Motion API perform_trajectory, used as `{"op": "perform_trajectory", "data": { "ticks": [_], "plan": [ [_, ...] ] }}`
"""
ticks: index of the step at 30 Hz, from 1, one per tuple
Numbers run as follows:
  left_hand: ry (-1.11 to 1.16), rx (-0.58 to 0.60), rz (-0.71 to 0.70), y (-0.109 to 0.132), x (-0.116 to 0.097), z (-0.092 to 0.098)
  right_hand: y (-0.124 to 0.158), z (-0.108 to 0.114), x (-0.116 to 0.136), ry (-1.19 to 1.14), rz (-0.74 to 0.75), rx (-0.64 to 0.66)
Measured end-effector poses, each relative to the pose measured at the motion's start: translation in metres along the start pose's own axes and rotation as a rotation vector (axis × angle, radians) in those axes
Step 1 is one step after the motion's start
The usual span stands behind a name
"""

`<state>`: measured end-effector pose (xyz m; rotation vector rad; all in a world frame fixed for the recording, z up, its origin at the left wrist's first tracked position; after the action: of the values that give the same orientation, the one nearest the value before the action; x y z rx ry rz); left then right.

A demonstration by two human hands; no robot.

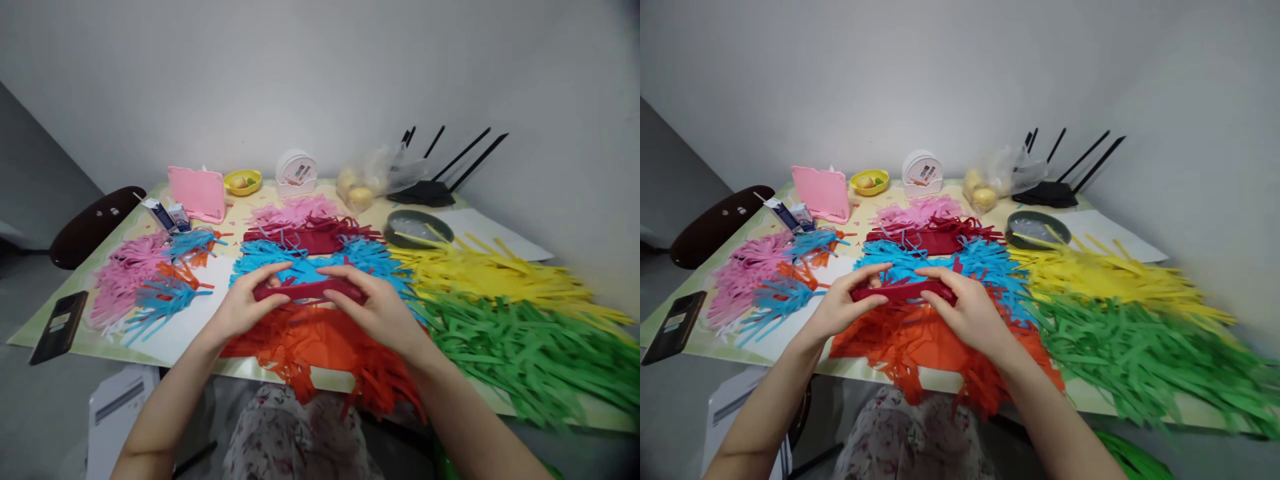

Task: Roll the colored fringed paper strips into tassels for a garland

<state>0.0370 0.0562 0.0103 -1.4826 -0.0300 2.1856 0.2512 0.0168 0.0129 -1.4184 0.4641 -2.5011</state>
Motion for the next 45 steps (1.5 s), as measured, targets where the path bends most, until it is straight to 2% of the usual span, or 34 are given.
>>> {"op": "perform_trajectory", "data": {
  "ticks": [3, 5, 10, 16, 21, 25, 29, 32, 34, 36, 40, 45],
  "plan": [
    [-0.061, 0.040, 0.047, -0.002, 0.001, -0.001, 0.001, -0.001, 0.002, 0.090, -0.004, -0.005],
    [-0.020, 0.037, 0.065, -0.002, 0.002, -0.003, 0.002, -0.002, 0.002, 0.072, -0.038, -0.014],
    [0.417, 0.060, 0.245, 0.004, 0.007, -0.012, 0.006, -0.007, -0.004, -0.172, -0.178, -0.057],
    [0.564, -0.025, 0.257, 0.005, 0.012, -0.016, 0.009, -0.015, -0.014, -0.436, -0.289, -0.120],
    [0.618, 0.001, 0.209, 0.005, 0.017, -0.016, 0.008, -0.014, -0.012, -0.446, -0.195, -0.106],
    [0.483, -0.021, 0.186, 0.006, 0.012, -0.016, 0.009, -0.011, -0.007, -0.323, -0.101, -0.102],
    [0.172, -0.105, 0.056, 0.006, 0.004, -0.014, 0.010, -0.011, -0.005, -0.126, -0.109, -0.151],
    [-0.100, -0.104, -0.031, 0.006, 0.001, -0.013, 0.008, -0.011, -0.001, 0.038, -0.045, -0.128],
    [-0.173, -0.091, -0.026, 0.006, 0.002, -0.013, 0.008, -0.010, -0.001, 0.076, -0.042, -0.120],
    [-0.068, -0.076, 0.032, 0.006, 0.005, -0.013, 0.008, -0.011, -0.004, 0.003, -0.109, -0.095],
    [0.384, -0.001, 0.196, 0.006, 0.010, -0.017, 0.009, -0.019, -0.014, -0.388, -0.296, -0.024],
    [0.530, 0.028, 0.260, 0.007, 0.017, -0.017, 0.007, -0.023, -0.020, -0.606, -0.347, -0.048]
  ]
}}
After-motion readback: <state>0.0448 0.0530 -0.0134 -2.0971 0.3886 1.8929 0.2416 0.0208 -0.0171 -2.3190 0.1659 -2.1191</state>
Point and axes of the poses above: each hand's wrist, its own y-axis away from the middle knuckle, its own z-axis out of the back of the hand, x = y × z, the point moved 3 cm from there along -y, towards the middle knuckle, and after that the axes turned 7 degrees about -x, right-handed, at the moved point
